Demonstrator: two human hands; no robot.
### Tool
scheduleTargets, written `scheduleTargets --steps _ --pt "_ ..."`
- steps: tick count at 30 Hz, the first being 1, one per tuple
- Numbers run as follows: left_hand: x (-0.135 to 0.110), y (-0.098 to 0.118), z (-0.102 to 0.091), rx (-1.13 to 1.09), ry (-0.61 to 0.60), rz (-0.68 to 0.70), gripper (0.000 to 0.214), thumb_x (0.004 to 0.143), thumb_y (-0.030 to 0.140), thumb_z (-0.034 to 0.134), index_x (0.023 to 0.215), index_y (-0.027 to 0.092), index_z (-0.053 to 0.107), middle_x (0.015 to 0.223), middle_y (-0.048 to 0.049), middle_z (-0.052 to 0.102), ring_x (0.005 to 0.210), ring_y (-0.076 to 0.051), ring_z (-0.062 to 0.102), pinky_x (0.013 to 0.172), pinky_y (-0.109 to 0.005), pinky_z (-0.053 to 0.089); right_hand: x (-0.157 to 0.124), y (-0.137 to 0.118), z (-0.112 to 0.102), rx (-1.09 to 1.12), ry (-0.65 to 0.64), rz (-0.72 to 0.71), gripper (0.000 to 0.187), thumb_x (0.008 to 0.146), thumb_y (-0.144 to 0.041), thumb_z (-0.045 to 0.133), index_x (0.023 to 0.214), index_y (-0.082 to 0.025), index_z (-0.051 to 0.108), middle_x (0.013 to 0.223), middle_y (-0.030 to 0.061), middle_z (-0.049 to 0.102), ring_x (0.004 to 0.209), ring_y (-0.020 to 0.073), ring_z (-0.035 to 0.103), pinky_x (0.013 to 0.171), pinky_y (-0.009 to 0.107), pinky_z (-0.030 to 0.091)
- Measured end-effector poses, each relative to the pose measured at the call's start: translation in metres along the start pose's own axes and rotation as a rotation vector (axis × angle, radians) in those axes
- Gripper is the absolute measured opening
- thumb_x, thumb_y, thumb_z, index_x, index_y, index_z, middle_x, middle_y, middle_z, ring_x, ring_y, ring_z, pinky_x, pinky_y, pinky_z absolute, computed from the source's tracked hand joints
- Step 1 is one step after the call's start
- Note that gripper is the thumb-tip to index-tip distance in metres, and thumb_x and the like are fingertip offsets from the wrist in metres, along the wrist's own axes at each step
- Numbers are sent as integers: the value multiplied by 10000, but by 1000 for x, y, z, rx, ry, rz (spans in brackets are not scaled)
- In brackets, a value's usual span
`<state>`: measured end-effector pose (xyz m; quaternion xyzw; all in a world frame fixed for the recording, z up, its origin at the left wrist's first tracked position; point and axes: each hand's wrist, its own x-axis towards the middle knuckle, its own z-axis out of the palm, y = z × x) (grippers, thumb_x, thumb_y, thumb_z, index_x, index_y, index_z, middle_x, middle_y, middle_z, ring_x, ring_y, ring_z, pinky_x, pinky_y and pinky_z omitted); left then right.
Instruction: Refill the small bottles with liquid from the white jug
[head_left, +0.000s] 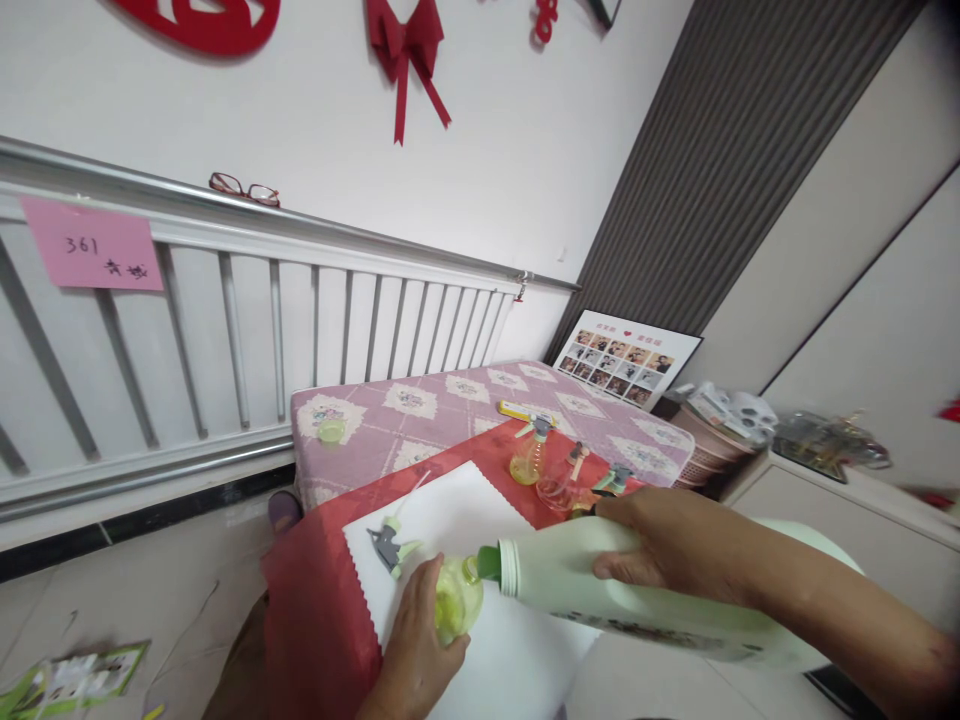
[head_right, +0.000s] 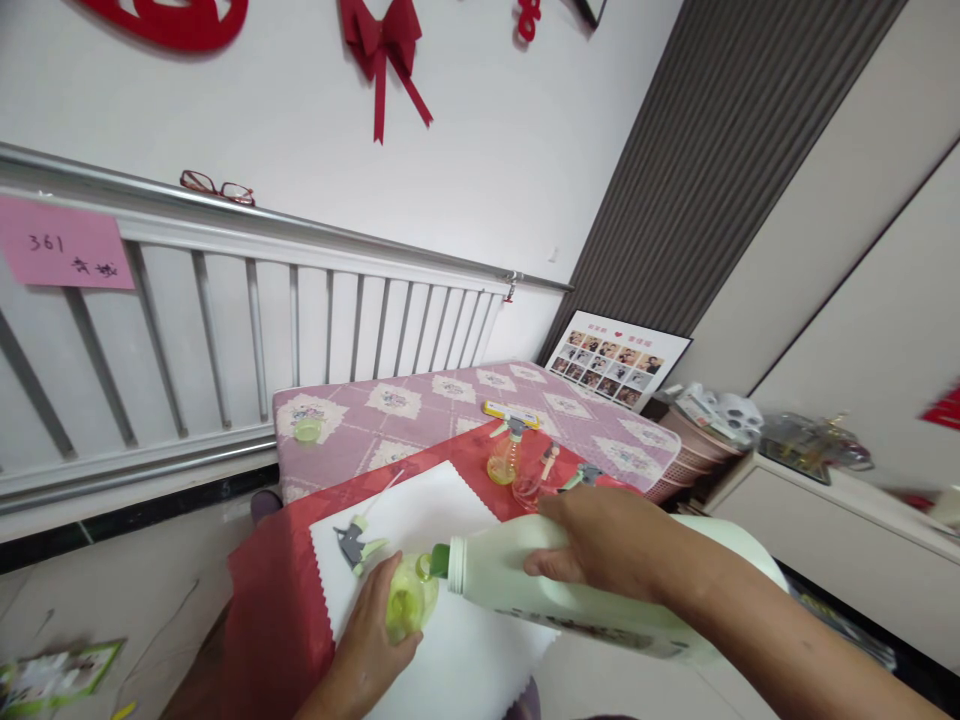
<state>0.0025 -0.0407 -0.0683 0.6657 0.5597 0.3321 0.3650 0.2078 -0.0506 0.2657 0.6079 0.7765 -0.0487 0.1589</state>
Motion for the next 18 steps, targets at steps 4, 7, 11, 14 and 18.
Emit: scheduleTargets --steps 4,7,11,14,18 --pt "-1 1 -1 -12 8 -6 930 640 220 596 1494 102 245 1583 -135 323 1479 -281 268 1236 -407 241 1 0 0 -1 -6 2 287 808 -477 561 887 -218 655 954 130 742 823 310 672 645 341 416" --pt "-2 3 -2 -8 4 -15 931 641 221 595 1496 111 242 1583 -127 323 1477 -269 273 1233 -399 245 1 -1 -1 2 -7 9 284 804 -479 565 875 -219 657 939 127 744 815 309 671 641 343 416" --pt "-2 4 -2 -3 11 -9 929 638 216 589 1494 101 246 1578 -126 333 1477 -258 275 1236 -379 234 1 -1 -1 0 -11 11 282 807 -477 565 894 -226 661 966 124 744 840 311 673 655 346 423" --pt "-2 5 -3 -3 4 -17 932 638 223 588 1495 103 242 1584 -123 323 1480 -261 267 1235 -373 235 2 -1 -1 -8 -11 15 301 805 -492 567 910 -227 662 972 128 740 844 314 673 660 348 428" --pt "-3 7 -3 -10 15 -19 929 635 223 589 1490 95 250 1575 -135 335 1474 -268 280 1229 -377 247 3 -2 -2 -19 -8 20 296 801 -485 570 909 -226 665 957 124 740 835 311 674 660 348 429"
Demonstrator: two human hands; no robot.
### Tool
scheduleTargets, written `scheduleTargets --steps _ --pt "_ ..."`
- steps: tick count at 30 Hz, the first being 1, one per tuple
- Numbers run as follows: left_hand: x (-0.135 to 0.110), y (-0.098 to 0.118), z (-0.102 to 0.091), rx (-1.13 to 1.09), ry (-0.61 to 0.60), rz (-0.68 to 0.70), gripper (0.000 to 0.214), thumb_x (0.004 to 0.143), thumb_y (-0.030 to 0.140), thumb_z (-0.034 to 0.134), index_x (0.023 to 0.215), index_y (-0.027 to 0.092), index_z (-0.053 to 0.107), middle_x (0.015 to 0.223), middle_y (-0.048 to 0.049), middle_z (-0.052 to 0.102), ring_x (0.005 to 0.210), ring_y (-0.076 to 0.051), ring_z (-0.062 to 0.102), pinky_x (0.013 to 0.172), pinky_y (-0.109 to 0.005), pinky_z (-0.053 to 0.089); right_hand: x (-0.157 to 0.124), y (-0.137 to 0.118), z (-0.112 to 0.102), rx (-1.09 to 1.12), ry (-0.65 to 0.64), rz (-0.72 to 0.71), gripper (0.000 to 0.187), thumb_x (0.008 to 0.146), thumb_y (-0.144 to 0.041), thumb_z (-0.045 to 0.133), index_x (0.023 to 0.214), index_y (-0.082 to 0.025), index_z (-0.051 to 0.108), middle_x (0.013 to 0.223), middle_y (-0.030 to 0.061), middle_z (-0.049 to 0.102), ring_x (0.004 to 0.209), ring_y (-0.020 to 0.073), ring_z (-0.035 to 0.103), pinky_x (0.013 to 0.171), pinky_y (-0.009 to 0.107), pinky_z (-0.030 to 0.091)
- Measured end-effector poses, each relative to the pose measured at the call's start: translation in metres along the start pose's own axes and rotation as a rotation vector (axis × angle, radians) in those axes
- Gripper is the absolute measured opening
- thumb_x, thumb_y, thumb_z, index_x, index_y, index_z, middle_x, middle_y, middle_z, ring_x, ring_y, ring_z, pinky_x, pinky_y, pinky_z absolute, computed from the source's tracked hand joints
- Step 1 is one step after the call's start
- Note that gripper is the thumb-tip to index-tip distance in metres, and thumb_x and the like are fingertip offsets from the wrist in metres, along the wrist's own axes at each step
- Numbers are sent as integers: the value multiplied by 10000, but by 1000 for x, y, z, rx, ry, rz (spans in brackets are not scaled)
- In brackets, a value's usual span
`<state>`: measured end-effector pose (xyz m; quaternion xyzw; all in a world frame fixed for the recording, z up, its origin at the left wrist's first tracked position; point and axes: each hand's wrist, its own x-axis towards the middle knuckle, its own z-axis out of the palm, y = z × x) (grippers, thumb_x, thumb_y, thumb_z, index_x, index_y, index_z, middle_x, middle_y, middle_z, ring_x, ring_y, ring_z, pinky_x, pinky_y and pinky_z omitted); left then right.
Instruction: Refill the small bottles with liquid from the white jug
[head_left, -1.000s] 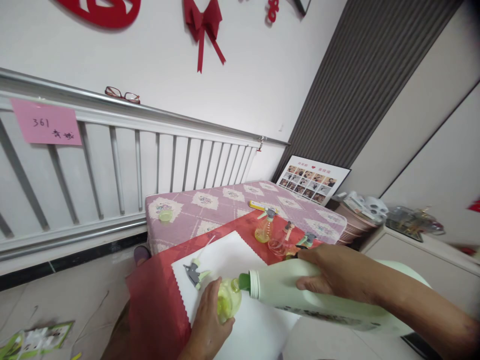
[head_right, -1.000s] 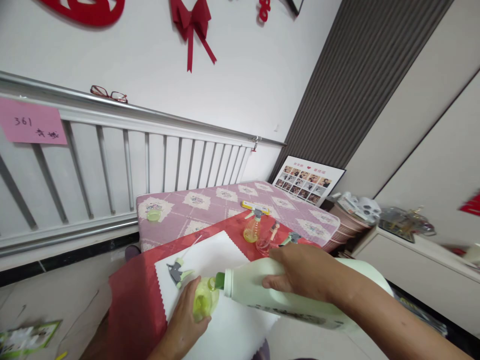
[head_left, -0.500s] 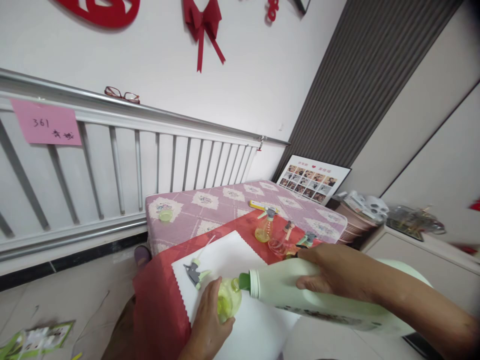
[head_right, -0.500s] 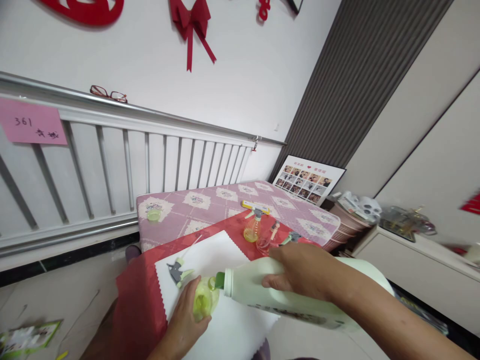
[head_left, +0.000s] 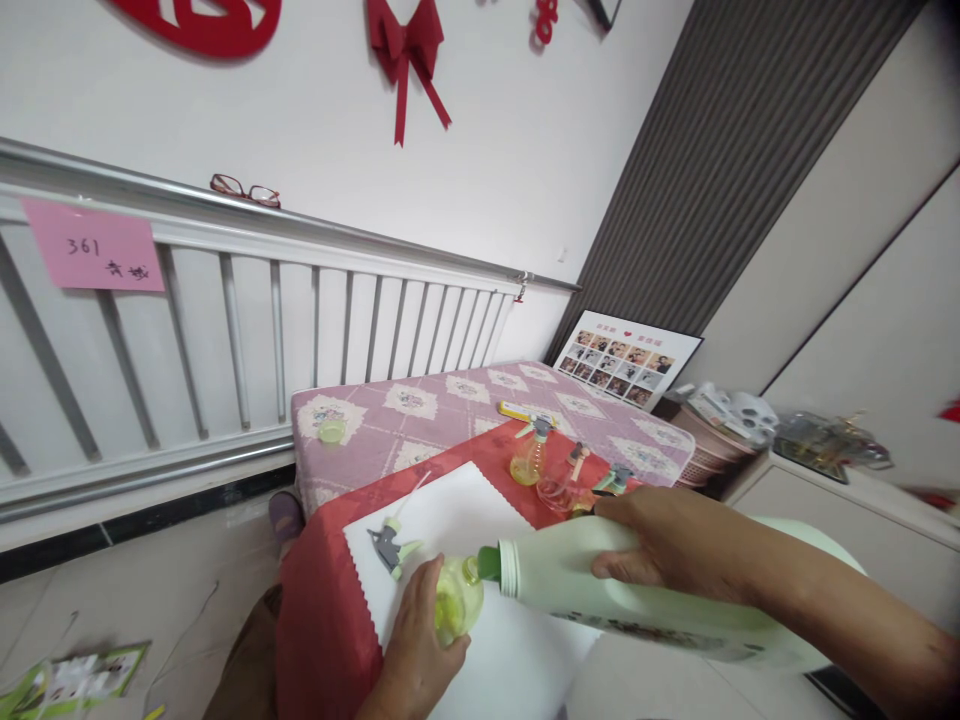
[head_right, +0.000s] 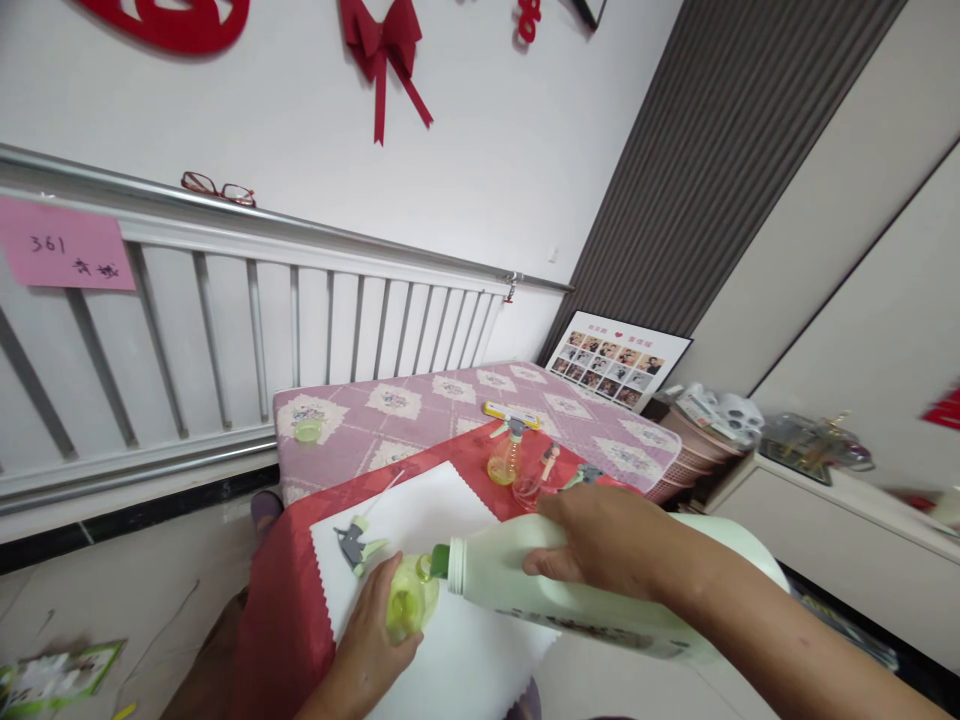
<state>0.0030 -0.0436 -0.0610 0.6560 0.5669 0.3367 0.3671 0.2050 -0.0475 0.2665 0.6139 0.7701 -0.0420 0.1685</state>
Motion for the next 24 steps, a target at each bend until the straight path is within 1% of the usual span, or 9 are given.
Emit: scheduleTargets --steps 6,10,15,20,24 --pt "1 -3 2 12 15 19 934 633 220 586 1495 118 241 1575 -123 341 1472 -257 285 1228 -376 247 -1 0 -1 -3 2 -6 312 806 -497 564 927 -230 669 963 121 741 843 317 675 671 358 435" --pt "1 -4 3 13 4 10 938 624 219 588 1491 99 251 1577 -134 335 1473 -268 283 1229 -379 250 -1 1 1 -12 5 -7 318 801 -497 564 935 -231 675 959 120 743 845 320 676 673 358 435" --pt "2 -3 3 1 32 36 922 626 222 586 1484 100 270 1562 -137 360 1462 -271 305 1222 -374 266 0 0 -1 -9 -3 7 300 787 -488 581 932 -242 674 953 111 744 838 311 680 670 349 436" --pt "1 -3 4 -9 45 27 920 619 205 591 1478 102 278 1561 -138 365 1459 -269 307 1222 -388 268 1 -1 -3 -10 -2 1 296 790 -493 579 930 -246 666 952 103 744 835 310 677 662 348 426" --pt "2 -4 4 -10 22 13 938 613 194 599 1484 104 262 1574 -140 344 1467 -271 293 1224 -395 266 0 -3 -4 -18 5 -8 276 793 -465 575 910 -232 665 941 115 743 822 314 676 654 351 420"
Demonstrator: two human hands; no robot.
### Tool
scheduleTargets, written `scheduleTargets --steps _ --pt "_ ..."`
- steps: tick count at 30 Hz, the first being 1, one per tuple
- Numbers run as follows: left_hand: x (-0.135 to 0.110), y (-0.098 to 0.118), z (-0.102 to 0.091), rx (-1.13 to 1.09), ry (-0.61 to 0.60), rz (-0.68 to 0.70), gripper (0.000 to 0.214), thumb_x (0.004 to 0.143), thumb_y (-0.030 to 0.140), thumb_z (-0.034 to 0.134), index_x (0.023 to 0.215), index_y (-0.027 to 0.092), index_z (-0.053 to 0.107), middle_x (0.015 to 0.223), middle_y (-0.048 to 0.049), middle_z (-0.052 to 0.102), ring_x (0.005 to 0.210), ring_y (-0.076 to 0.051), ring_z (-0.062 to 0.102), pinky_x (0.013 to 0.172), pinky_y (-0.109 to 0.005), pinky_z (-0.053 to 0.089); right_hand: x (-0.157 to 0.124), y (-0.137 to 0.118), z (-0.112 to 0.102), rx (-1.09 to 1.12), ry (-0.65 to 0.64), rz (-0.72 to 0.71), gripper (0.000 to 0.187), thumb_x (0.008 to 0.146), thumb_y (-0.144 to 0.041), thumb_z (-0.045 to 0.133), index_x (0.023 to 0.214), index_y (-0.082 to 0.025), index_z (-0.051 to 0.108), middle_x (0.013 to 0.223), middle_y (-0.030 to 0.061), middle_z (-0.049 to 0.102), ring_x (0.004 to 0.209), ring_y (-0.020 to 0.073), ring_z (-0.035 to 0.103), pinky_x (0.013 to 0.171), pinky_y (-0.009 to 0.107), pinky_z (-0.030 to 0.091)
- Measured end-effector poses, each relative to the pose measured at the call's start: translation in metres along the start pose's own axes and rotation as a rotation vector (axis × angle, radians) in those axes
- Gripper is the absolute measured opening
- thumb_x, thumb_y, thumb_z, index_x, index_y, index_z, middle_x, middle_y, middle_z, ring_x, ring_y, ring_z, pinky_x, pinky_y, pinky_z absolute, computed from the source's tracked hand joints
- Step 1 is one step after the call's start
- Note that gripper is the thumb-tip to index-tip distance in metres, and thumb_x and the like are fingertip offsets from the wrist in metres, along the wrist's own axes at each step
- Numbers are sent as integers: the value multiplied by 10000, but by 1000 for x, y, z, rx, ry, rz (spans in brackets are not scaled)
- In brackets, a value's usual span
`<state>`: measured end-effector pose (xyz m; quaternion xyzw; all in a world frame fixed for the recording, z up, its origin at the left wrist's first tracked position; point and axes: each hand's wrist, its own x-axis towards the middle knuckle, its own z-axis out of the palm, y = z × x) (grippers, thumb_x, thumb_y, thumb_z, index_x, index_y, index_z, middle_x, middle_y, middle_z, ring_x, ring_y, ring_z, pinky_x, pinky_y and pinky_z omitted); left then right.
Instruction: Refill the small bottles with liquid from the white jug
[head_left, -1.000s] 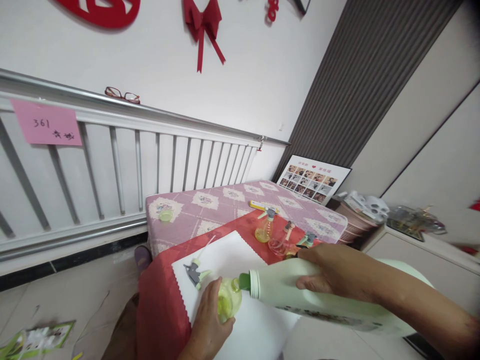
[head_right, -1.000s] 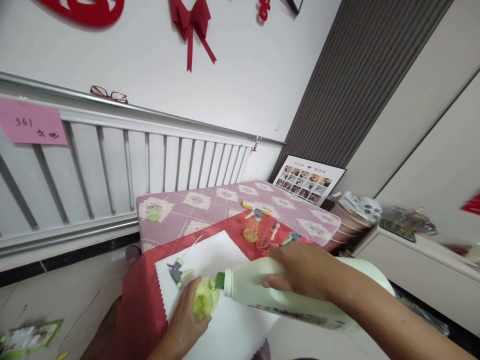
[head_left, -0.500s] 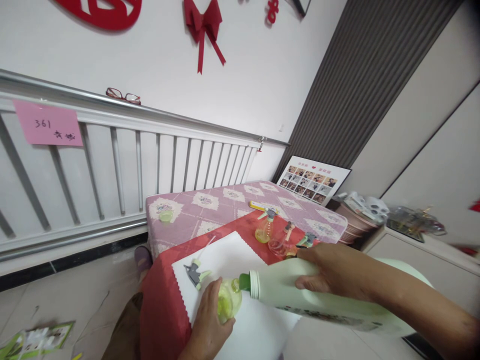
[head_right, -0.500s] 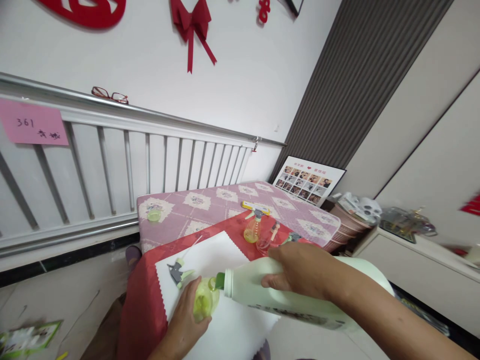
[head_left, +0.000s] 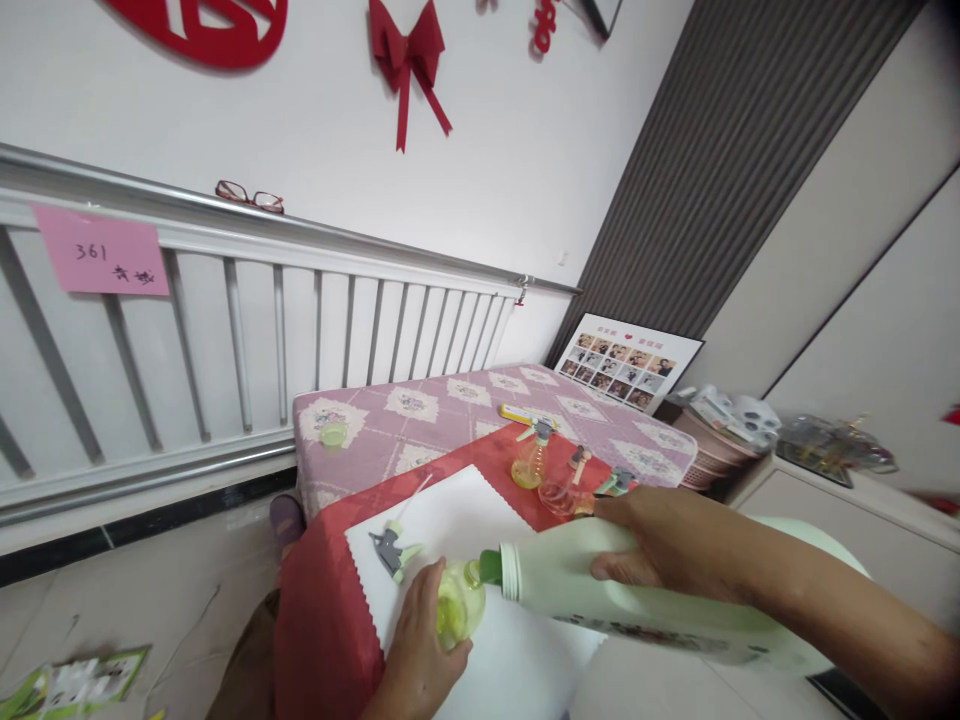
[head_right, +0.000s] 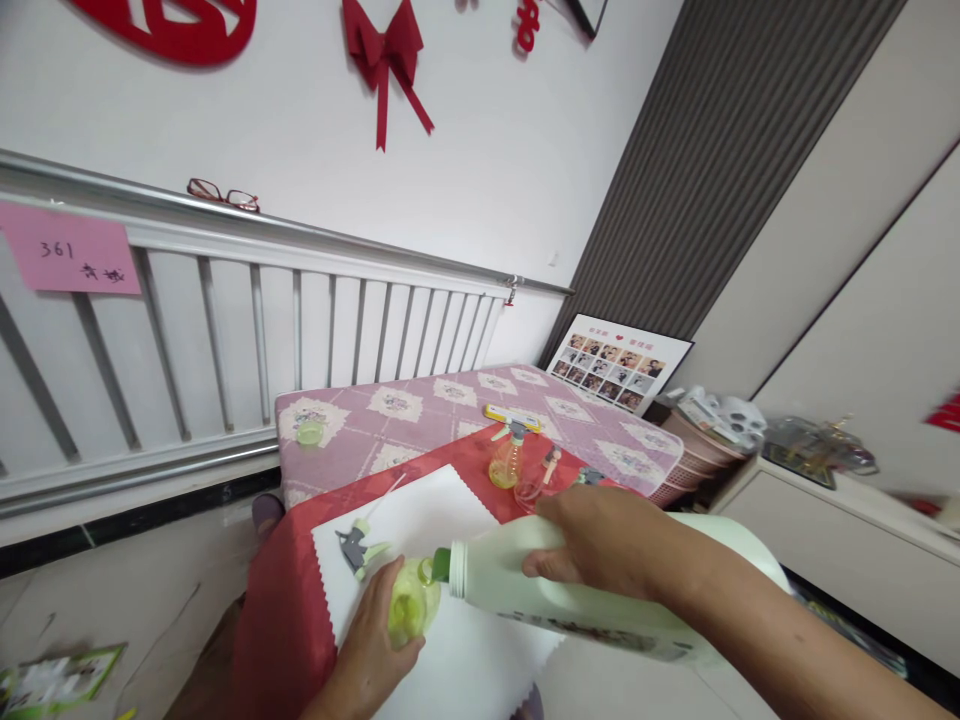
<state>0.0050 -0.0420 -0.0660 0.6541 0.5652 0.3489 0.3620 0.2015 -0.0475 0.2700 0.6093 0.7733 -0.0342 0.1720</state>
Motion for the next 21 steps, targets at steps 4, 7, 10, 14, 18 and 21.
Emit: scheduleTargets --steps 4,7,10,14,18,21 --pt "1 -1 -1 3 -28 -3 931 628 213 598 1489 117 257 1585 -129 328 1476 -273 279 1231 -394 253 -2 -2 -2 14 -13 8 289 792 -471 578 917 -227 671 962 126 744 849 326 677 670 361 429" --pt "0 -1 -1 3 -17 -3 932 620 205 598 1486 111 264 1583 -129 331 1475 -272 279 1231 -382 253 -2 -2 -2 18 -12 9 288 793 -472 577 925 -234 672 970 120 744 858 326 677 679 363 432" --pt "0 1 -2 8 -22 -16 936 614 192 595 1485 107 263 1581 -129 333 1472 -265 284 1229 -370 256 -2 -2 -2 10 -4 1 288 799 -471 573 919 -229 671 957 121 746 846 325 678 668 358 424" --pt "1 3 -3 7 -26 0 932 625 189 591 1489 93 254 1576 -140 336 1471 -272 286 1231 -378 251 -2 -1 -1 9 8 0 270 797 -470 578 884 -230 666 931 110 746 822 318 676 648 349 410" --pt "1 3 -3 11 -31 -3 938 625 187 597 1489 86 248 1582 -145 325 1476 -275 275 1235 -393 247 -1 1 2 17 10 2 261 793 -467 580 861 -228 656 906 106 742 806 309 674 644 345 411" --pt "1 2 -3 11 -25 2 931 629 182 596 1489 96 251 1584 -140 322 1477 -270 273 1238 -398 244 1 3 4 16 15 -2 263 788 -473 582 859 -230 655 906 109 740 806 312 674 645 349 412"
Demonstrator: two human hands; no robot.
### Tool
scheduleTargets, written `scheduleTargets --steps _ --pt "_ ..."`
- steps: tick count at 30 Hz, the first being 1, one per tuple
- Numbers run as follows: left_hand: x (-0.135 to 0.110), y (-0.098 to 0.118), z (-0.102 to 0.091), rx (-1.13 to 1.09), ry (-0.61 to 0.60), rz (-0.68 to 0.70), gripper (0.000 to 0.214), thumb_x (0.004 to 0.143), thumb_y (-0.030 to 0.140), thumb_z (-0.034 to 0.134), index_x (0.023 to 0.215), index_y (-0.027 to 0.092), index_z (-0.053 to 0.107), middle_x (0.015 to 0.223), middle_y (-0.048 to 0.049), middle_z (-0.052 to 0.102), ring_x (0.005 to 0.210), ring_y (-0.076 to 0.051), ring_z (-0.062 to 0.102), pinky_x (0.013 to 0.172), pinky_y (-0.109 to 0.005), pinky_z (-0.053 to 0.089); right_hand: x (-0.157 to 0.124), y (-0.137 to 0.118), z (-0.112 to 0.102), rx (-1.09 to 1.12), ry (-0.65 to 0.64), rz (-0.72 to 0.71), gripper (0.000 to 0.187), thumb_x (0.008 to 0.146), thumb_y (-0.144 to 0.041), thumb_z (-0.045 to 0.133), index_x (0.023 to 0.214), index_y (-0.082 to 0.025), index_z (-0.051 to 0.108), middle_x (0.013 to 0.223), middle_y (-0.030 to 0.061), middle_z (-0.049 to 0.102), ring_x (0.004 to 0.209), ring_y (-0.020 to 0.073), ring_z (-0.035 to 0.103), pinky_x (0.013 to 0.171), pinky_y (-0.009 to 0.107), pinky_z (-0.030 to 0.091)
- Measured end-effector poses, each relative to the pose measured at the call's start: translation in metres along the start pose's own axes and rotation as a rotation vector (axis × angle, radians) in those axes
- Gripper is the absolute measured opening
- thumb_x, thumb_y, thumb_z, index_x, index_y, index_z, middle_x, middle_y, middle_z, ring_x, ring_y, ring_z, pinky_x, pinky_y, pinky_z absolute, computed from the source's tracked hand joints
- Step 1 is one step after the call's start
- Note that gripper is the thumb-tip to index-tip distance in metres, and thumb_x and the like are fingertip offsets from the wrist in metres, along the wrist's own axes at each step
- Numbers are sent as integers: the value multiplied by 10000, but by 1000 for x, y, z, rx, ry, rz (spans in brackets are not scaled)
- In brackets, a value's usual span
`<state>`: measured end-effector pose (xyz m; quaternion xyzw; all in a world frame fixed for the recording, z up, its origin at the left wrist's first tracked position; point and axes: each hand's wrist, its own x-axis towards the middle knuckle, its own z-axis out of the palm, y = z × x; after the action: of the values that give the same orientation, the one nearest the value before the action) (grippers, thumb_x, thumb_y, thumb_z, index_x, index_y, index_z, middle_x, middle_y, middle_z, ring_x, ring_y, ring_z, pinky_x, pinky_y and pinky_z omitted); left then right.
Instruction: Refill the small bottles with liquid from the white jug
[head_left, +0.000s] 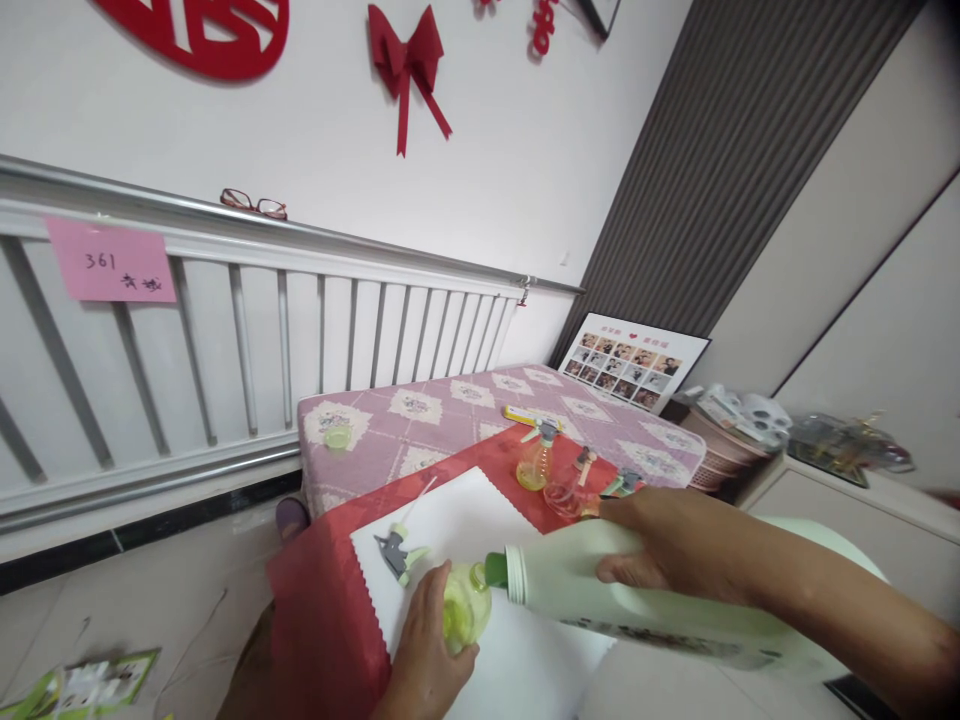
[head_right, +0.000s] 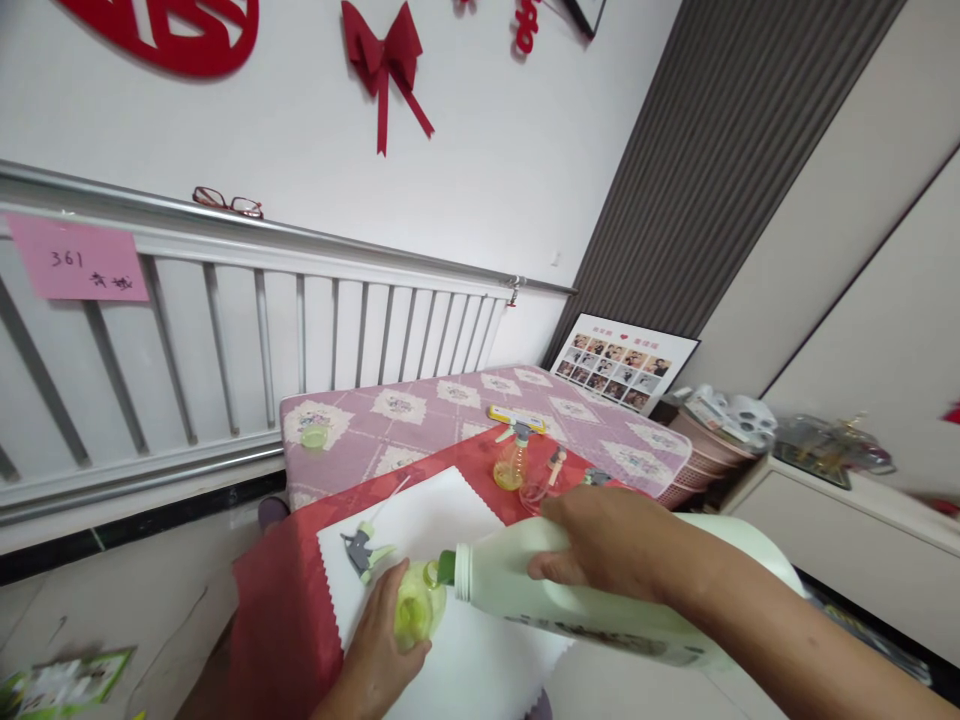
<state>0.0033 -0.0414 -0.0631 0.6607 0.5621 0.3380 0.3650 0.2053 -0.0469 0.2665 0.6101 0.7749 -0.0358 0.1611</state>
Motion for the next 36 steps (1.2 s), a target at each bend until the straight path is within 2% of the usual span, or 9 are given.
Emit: scheduleTargets --steps 8,23,29,36 --pt "-2 3 0 -12 11 -8 935 620 164 596 1489 116 255 1575 -125 342 1471 -263 288 1237 -379 255 2 1 1 9 8 -5 264 788 -477 583 862 -234 657 914 109 740 813 320 674 647 356 407" --pt "0 0 2 -13 8 -15 951 612 197 619 1488 114 259 1586 -143 323 1473 -290 281 1232 -413 258 0 -7 -6 -2 -6 22 275 778 -484 587 867 -237 669 919 120 744 817 332 680 639 356 407" --pt "-2 7 -2 14 26 -9 922 621 170 597 1478 68 272 1574 -164 339 1473 -280 288 1237 -392 249 1 -3 -2 -23 -1 0 275 788 -491 579 864 -242 666 914 115 741 840 344 675 657 370 413" --pt "-3 7 -1 11 41 -4 919 619 154 592 1478 111 268 1567 -143 361 1465 -271 303 1227 -393 260 2 -3 -3 -26 7 -12 299 797 -499 571 888 -232 672 933 126 743 849 350 677 656 373 416"
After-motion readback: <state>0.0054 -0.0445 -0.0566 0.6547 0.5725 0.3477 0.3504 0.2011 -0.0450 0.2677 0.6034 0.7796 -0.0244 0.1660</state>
